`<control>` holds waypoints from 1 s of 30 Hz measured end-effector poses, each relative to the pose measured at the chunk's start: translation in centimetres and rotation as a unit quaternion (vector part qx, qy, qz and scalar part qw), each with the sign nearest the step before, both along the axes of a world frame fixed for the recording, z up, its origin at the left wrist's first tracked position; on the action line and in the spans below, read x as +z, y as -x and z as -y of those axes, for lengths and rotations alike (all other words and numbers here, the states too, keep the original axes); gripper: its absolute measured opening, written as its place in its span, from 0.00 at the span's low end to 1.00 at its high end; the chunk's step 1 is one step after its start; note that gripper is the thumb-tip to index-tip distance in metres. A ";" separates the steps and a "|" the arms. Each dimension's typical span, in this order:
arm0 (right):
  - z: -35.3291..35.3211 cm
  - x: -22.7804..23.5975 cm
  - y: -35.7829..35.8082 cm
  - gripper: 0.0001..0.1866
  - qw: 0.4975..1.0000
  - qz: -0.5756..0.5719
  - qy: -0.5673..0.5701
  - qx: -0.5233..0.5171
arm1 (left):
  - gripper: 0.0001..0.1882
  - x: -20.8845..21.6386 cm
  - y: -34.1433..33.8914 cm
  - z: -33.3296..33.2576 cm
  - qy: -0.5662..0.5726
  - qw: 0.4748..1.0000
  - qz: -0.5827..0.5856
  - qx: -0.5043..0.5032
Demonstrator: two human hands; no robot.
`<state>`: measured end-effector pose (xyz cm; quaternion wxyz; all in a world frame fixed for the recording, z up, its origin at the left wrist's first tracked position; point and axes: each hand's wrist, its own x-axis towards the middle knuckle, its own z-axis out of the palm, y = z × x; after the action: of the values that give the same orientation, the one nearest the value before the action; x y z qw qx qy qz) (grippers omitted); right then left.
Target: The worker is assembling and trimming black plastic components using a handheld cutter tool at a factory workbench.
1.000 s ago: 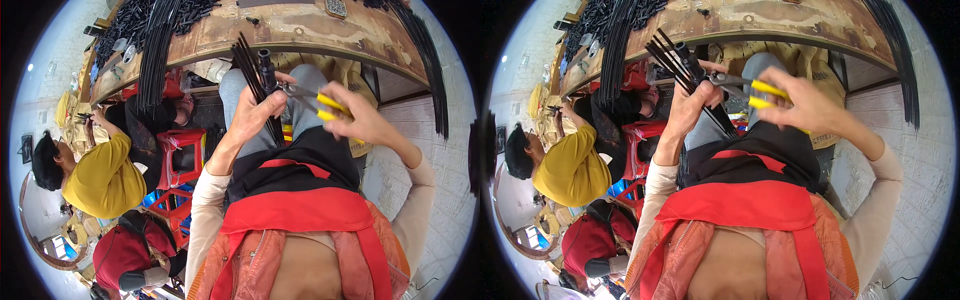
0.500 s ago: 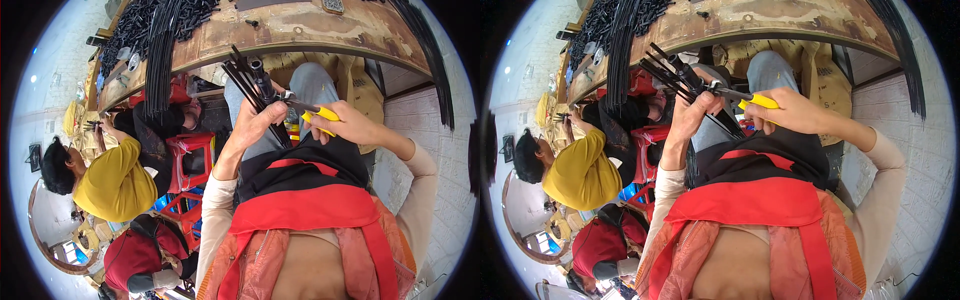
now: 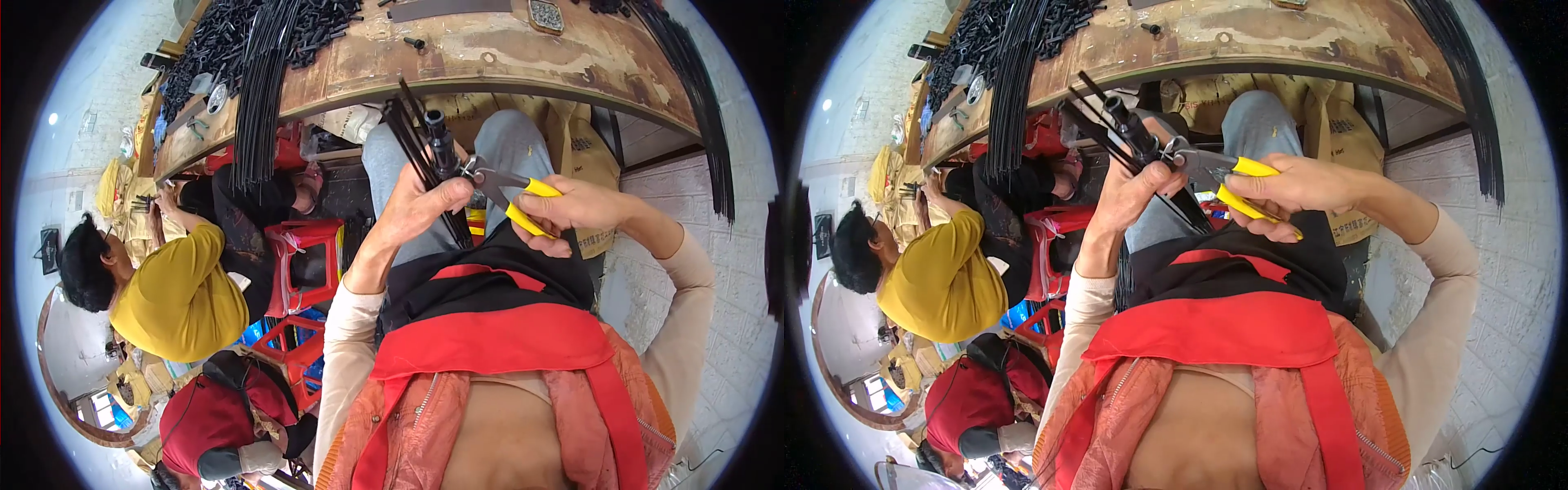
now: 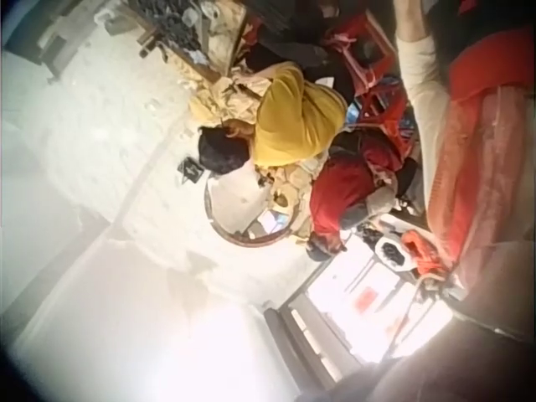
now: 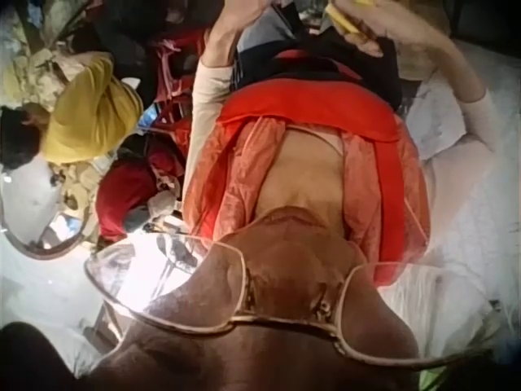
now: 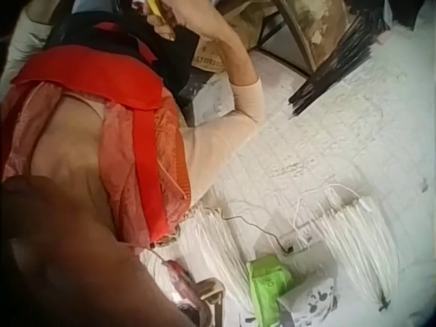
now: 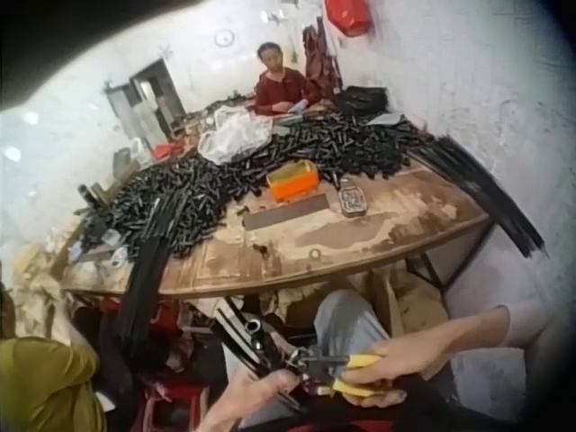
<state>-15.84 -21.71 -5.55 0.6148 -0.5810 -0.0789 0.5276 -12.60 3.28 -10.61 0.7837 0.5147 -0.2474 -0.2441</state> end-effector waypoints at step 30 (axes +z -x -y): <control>14.2 -4.3 -25.0 0.12 0.617 0.584 0.494 -0.183 | 0.21 -1.1 -4.8 3.0 -0.016 0.994 -0.083 0.070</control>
<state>9.19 -35.89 -9.82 0.1425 -0.9851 -0.0405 -0.0878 -7.82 0.31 -11.73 0.8085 0.5210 -0.1416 -0.2343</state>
